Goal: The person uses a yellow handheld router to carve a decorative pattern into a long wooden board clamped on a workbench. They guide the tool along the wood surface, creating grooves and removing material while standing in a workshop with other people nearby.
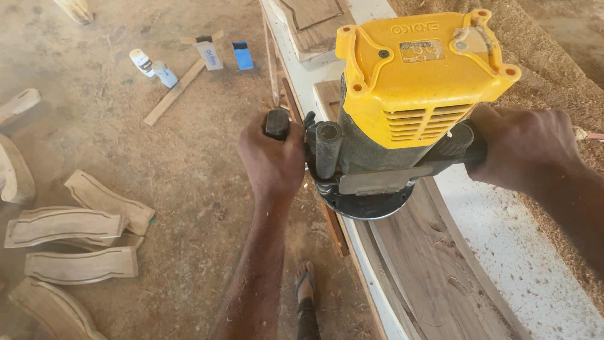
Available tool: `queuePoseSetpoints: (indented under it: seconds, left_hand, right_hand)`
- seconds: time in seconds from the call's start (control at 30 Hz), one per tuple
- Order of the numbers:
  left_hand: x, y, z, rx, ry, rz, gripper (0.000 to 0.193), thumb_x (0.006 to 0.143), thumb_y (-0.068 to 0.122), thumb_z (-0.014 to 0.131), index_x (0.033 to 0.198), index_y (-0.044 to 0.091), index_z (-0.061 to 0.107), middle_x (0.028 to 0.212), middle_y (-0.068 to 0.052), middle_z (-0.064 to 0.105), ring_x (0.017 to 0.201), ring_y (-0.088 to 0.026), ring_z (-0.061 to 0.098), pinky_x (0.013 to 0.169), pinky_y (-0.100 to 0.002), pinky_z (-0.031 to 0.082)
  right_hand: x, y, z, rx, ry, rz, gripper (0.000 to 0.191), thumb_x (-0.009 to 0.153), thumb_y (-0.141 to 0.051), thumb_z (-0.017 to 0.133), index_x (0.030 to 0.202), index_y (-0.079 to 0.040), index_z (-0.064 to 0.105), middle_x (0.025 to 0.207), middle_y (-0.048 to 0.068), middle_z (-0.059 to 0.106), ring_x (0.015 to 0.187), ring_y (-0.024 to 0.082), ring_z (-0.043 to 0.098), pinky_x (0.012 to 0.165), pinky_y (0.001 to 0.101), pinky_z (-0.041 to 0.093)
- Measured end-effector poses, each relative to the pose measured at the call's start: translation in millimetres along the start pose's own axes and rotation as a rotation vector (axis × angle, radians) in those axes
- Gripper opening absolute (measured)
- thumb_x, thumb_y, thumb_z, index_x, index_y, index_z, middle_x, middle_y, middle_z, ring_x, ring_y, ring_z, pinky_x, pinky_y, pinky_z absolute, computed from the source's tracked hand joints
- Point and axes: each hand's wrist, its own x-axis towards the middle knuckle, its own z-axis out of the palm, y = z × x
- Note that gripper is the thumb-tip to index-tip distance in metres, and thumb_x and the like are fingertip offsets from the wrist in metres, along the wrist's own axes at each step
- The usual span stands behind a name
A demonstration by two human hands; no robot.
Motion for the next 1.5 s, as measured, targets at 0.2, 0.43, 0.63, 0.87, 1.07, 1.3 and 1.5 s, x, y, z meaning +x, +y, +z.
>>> queuePoseSetpoints:
  seconds: [0.2, 0.43, 0.63, 0.87, 1.07, 1.3, 1.5]
  left_hand:
    - [-1.5, 0.6, 3.1, 0.014, 0.023, -0.036, 0.016, 0.080, 0.011, 0.066, 0.066, 0.009, 0.059, 0.057, 0.001, 0.056, 0.049, -0.013, 0.047, 0.050, -0.035, 0.040]
    - [-3.0, -6.3, 7.8, 0.015, 0.053, 0.001, 0.017, 0.081, 0.011, 0.065, 0.065, 0.009, 0.058, 0.057, 0.001, 0.054, 0.050, -0.013, 0.047, 0.049, -0.035, 0.041]
    - [-0.3, -14.8, 13.0, 0.064, 0.076, 0.003, 0.018, 0.081, 0.013, 0.066, 0.065, 0.011, 0.058, 0.057, 0.002, 0.055, 0.047, -0.013, 0.046, 0.047, -0.035, 0.042]
    - [-3.2, -9.1, 14.0, 0.071, 0.138, 0.067, 0.014, 0.078, 0.013, 0.065, 0.066, 0.006, 0.061, 0.058, -0.004, 0.059, 0.049, -0.017, 0.051, 0.050, -0.037, 0.042]
    - [-3.3, -5.0, 13.5, 0.055, 0.164, 0.113, 0.013, 0.081, 0.015, 0.064, 0.076, 0.002, 0.065, 0.061, -0.006, 0.060, 0.055, -0.017, 0.055, 0.053, -0.039, 0.043]
    - [2.3, -6.2, 13.5, 0.213, 0.135, -0.053, 0.032, 0.088, 0.030, 0.069, 0.075, 0.000, 0.069, 0.059, -0.008, 0.061, 0.049, -0.018, 0.052, 0.046, -0.041, 0.038]
    - [-0.9, 2.0, 14.6, 0.051, 0.122, 0.035, 0.032, 0.086, 0.030, 0.071, 0.082, -0.002, 0.071, 0.063, -0.006, 0.066, 0.054, -0.012, 0.059, 0.050, -0.032, 0.046]
  right_hand:
    - [6.3, 2.6, 4.0, -0.008, 0.004, -0.026, 0.024, 0.089, -0.036, 0.063, 0.104, -0.018, 0.062, 0.067, 0.000, 0.059, 0.049, 0.012, 0.057, 0.044, 0.0303, 0.046]
    - [15.8, 5.0, 8.1, -0.028, -0.195, 0.037, 0.018, 0.094, -0.033, 0.063, 0.103, -0.018, 0.062, 0.073, -0.001, 0.062, 0.050, 0.010, 0.059, 0.043, 0.0272, 0.049]
    - [21.7, -0.1, 0.6, -0.025, -0.269, 0.052, 0.022, 0.092, -0.035, 0.068, 0.108, -0.021, 0.061, 0.079, -0.002, 0.065, 0.058, 0.010, 0.061, 0.048, 0.0273, 0.051]
    - [28.9, -3.8, -3.3, 0.024, -0.344, 0.051, 0.028, 0.092, -0.038, 0.071, 0.112, -0.024, 0.060, 0.086, -0.003, 0.067, 0.071, 0.013, 0.063, 0.058, 0.0294, 0.054]
    - [34.0, -3.0, -7.4, 0.109, -0.297, 0.000, 0.033, 0.086, -0.030, 0.077, 0.113, -0.024, 0.059, 0.090, -0.002, 0.067, 0.076, 0.013, 0.063, 0.063, 0.0301, 0.055]
    - [39.8, -1.5, -6.9, 0.167, -0.284, -0.045, 0.038, 0.084, -0.026, 0.079, 0.115, -0.021, 0.058, 0.088, 0.000, 0.066, 0.074, 0.015, 0.063, 0.065, 0.0321, 0.057]
    - [44.5, 0.8, -1.7, 0.167, -0.225, -0.101, 0.037, 0.084, -0.025, 0.077, 0.114, -0.016, 0.058, 0.083, 0.002, 0.065, 0.069, 0.015, 0.062, 0.060, 0.0327, 0.056]
